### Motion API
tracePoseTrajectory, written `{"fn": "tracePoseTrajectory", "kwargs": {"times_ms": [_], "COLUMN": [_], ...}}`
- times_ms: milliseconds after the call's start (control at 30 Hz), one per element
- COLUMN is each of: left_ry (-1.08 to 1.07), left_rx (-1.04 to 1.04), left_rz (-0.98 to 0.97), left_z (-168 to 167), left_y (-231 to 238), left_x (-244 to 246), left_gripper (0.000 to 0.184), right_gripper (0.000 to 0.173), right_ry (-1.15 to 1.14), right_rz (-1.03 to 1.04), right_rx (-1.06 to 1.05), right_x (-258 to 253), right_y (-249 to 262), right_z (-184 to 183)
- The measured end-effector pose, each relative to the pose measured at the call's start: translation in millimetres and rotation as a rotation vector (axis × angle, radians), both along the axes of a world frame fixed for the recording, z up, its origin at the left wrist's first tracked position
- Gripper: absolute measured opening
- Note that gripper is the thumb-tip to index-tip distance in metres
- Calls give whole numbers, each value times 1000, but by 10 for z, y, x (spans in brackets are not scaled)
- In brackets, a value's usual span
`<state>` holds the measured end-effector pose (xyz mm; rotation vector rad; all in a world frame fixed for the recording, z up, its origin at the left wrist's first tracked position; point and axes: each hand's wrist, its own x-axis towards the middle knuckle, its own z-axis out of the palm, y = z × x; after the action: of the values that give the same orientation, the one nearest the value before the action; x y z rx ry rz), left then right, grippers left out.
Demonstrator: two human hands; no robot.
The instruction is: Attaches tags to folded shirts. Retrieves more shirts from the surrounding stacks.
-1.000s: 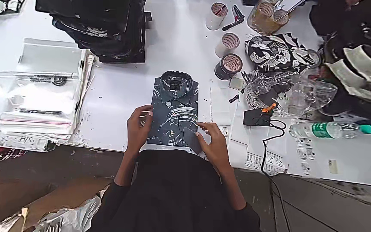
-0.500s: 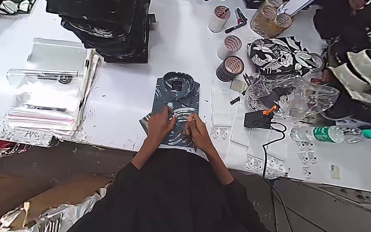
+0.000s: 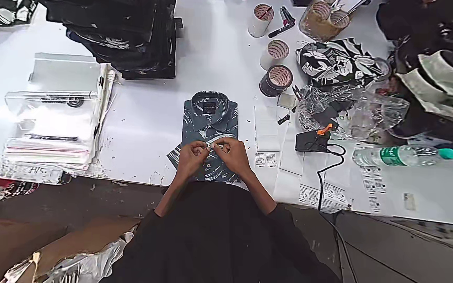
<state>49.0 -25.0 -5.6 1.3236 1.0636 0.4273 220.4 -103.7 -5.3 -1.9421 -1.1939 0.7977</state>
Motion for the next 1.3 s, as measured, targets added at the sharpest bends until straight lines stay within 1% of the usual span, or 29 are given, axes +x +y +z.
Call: {"fn": "tracePoseTrajectory", "kwargs": {"times_ms": [100, 200, 267, 400, 500, 533, 600, 667, 767, 867, 900, 967, 1067, 1133, 1200, 1267, 1300], "left_ry": [-92, -166, -165, -159, -172, -179, -197, -191, -155, -150, -151, -140, -76, -16, 40, 80, 109], "left_rx": [-47, -45, 13, 143, 180, 171, 138, 111, 76, 91, 125, 265, 444, 599, 756, 860, 901], "left_rz": [-83, -46, -18, 56, 94, 98, 94, 79, 37, -32, -66, -163, -203, -144, -98, -117, -138], "left_z": [-49, -79, -101, -146, -163, -163, -153, -147, -132, -93, -99, -123, -115, -97, -73, -115, -143], "left_y": [4, -14, -48, -131, -155, -150, -122, -100, -68, -44, -74, -146, -288, -287, -185, -101, -88], "left_x": [-74, -90, -82, -62, -63, -71, -86, -80, -54, -63, -78, -107, -147, -147, -112, -90, -79], "left_gripper": [27, 26, 25, 20, 18, 19, 21, 24, 25, 23, 24, 27, 26, 24, 26, 23, 21], "right_gripper": [29, 26, 28, 33, 35, 34, 33, 31, 29, 33, 37, 45, 38, 31, 31, 31, 31], "right_ry": [-20, 68, 25, -141, -122, -80, 27, 44, -2, 18, 57, 125, 94, 189, 339, 416, 414], "right_rz": [42, 68, 47, 15, 27, 33, 35, -7, -76, -23, -6, 7, 43, 41, 39, 62, 73], "right_rx": [23, 56, 10, -102, -144, -125, -14, 72, 73, 49, 35, -3, -93, -101, -55, -19, -27], "right_x": [-36, -38, -91, -158, -151, -138, -102, -85, -74, -64, -52, -28, -28, -22, 13, 23, 22], "right_y": [5, 5, 15, 44, 66, 67, 56, 42, 59, 62, 39, 8, -30, -12, 10, -10, -27], "right_z": [-9, -6, -20, -9, 32, 26, -45, -101, -140, -160, -153, -89, -21, -73, -104, -119, -124]}}
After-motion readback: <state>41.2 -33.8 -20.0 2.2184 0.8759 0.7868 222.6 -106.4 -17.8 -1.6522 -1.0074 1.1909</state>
